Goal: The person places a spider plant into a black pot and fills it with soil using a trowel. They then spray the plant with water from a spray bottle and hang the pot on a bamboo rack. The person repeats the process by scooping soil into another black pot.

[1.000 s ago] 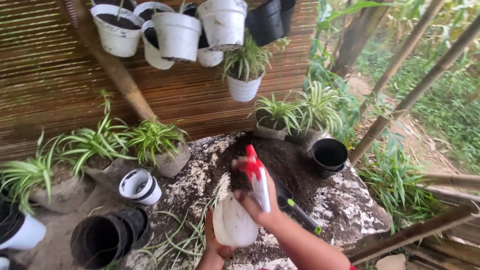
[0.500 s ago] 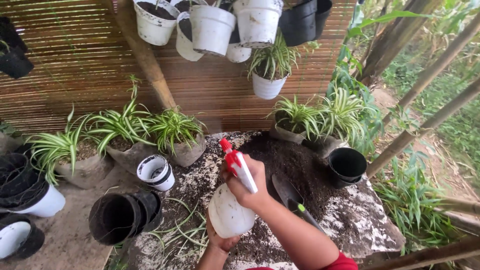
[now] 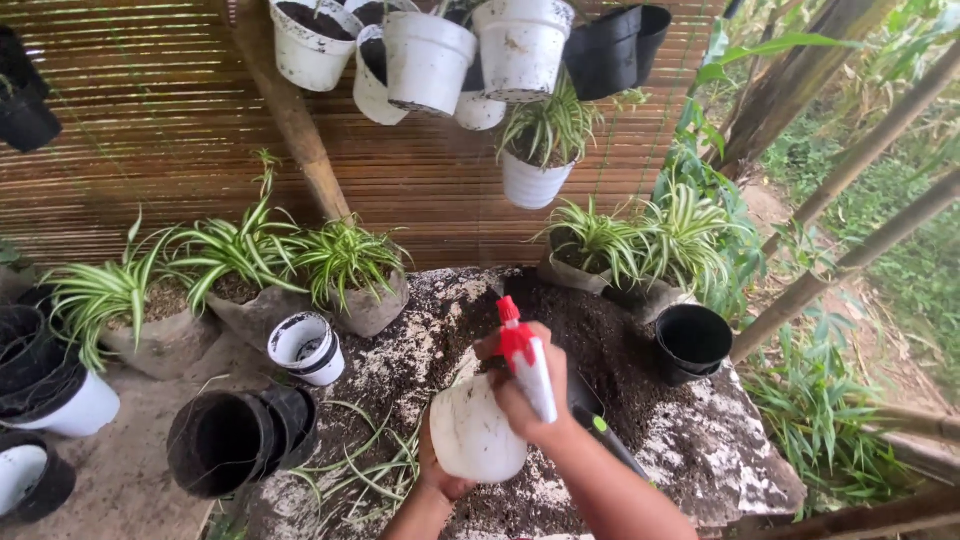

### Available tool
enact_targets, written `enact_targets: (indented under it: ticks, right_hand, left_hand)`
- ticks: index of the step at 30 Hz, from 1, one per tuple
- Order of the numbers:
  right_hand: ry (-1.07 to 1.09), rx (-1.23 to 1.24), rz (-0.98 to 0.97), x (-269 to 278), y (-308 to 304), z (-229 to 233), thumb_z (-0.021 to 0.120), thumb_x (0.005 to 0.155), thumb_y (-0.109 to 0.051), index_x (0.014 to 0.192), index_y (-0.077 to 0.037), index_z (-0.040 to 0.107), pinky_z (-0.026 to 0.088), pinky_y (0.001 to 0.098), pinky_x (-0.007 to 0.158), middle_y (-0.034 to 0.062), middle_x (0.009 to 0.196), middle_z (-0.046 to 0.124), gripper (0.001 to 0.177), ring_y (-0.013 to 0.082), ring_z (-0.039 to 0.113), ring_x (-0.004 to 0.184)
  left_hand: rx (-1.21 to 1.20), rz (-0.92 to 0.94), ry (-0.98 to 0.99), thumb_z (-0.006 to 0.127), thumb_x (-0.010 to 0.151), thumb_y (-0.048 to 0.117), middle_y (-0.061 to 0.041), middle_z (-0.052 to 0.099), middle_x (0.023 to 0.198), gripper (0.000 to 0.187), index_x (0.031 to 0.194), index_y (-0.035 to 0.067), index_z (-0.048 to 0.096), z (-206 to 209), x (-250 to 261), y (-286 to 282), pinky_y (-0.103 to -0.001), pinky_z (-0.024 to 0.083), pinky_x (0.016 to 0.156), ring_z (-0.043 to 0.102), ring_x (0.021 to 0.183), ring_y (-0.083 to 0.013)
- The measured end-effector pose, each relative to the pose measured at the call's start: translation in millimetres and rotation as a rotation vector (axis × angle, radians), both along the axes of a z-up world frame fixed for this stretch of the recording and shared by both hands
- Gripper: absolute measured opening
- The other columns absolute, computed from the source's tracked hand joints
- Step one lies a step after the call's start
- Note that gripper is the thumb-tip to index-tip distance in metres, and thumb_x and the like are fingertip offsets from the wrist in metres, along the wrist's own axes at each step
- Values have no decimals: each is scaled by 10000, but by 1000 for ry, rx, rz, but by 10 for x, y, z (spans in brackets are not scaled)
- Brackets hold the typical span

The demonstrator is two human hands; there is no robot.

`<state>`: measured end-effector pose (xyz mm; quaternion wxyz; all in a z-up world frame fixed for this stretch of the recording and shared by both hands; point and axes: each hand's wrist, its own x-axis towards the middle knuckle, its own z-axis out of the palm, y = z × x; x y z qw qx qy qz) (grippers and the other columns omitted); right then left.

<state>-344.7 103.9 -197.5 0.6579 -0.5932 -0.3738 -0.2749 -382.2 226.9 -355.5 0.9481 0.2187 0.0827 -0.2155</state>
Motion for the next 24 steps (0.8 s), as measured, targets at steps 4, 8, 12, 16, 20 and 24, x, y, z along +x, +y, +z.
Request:
enact_targets:
  ticks: [4, 8, 12, 16, 20, 24]
  right_hand:
    - [-28, 18, -46, 68, -37, 322, 654, 733, 29, 841, 7, 704, 575, 348, 680, 129, 727, 713, 122, 224, 721, 690]
    - [25, 57, -119, -14, -41, 690, 599, 700, 31, 915, 28, 716, 586, 361, 657, 164, 806, 725, 245, 202, 691, 696]
    - [8, 73, -165, 275, -309, 235, 613, 741, 4, 882, 11, 715, 581, 334, 645, 147, 752, 722, 174, 209, 712, 681]
    - [43, 147, -160, 186, -365, 342, 622, 801, -29, 1003, -15, 707, 585, 356, 753, 138, 879, 748, 220, 216, 732, 810]
    - [183, 141, -308, 107, -552, 87, 565, 779, 91, 938, -9, 689, 605, 452, 830, 140, 821, 710, 225, 273, 716, 754]
    - [296, 205, -429, -3, -548, 337, 535, 799, 147, 947, -29, 651, 557, 475, 964, 107, 877, 706, 257, 249, 715, 845]
  left_hand:
    - [-6, -60, -40, 470, 748, 712, -284, 394, 1461, 904, 1439, 130, 476, 146, 209, -32, -697, 497, 867, 427, 1233, -501]
    - [-26, -113, -86, 479, 745, 716, -279, 380, 1464, 901, 1436, 138, 472, 254, 384, -51, -701, 500, 873, 418, 1236, -496]
    - [-42, -139, -119, 485, 743, 719, -276, 370, 1467, 899, 1434, 143, 469, 275, 453, -81, -704, 502, 877, 412, 1239, -493]
    - [-70, -181, -157, 494, 741, 723, -271, 356, 1470, 897, 1431, 151, 465, 279, 513, -127, -708, 505, 884, 403, 1243, -488]
    - [-94, -223, -191, 503, 738, 727, -266, 342, 1473, 895, 1428, 160, 461, 276, 559, -190, -712, 509, 890, 395, 1246, -483]
    - [-108, -254, -205, 508, 736, 729, -263, 333, 1475, 893, 1426, 165, 458, 336, 666, -206, -715, 511, 895, 389, 1249, -480]
